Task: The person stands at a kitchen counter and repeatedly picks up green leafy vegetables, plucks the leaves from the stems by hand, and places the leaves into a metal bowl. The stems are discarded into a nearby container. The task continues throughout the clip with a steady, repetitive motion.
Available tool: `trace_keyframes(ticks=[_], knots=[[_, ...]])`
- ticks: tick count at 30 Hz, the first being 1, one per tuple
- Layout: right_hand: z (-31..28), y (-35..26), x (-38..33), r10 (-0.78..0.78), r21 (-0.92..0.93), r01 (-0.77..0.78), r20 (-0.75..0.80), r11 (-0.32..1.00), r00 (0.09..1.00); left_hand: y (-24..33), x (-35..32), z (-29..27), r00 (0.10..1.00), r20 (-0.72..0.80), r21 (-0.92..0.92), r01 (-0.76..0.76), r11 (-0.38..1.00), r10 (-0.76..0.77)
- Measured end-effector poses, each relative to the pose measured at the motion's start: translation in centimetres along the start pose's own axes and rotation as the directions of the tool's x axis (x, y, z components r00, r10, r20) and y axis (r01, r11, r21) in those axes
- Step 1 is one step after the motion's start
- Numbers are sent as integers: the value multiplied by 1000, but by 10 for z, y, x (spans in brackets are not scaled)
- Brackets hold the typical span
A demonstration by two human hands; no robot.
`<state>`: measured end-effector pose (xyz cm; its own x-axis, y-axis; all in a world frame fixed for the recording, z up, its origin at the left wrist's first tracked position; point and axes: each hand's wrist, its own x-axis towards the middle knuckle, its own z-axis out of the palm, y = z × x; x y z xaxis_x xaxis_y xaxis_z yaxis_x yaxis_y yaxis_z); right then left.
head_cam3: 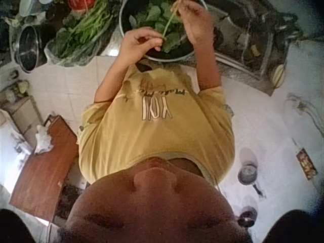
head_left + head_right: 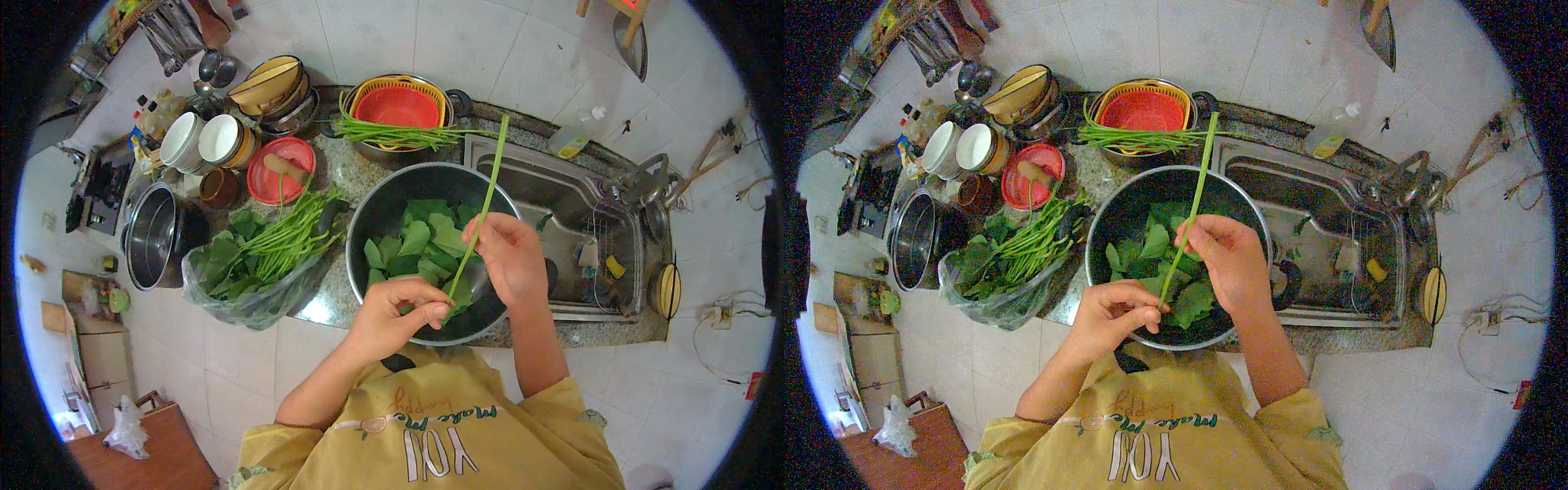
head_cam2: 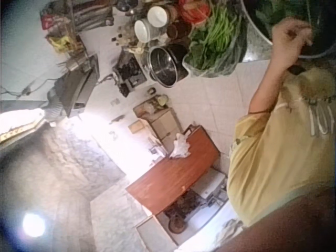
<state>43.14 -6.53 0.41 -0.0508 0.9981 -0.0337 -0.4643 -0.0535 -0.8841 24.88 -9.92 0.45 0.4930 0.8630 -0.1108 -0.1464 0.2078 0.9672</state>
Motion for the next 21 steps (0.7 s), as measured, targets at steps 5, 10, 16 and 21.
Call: trace_keyframes(ticks=[5,10,16,21], knots=[[6,-3,-2,-6,-53,5,-9,999,1000,-4,3,-4,1000,16,72,-8,997,7],[9,-2,2,-14,-250,7,-26,968,1000,-8,5,-11,997,14,198,-77,977,75],[-8,2,46,-299,-887,196,69,418,952,-18,7,-28,978,-79,591,-109,799,192],[-13,3,123,-308,-915,389,404,-111,861,-24,-9,-52,965,-220,483,-17,876,140]])
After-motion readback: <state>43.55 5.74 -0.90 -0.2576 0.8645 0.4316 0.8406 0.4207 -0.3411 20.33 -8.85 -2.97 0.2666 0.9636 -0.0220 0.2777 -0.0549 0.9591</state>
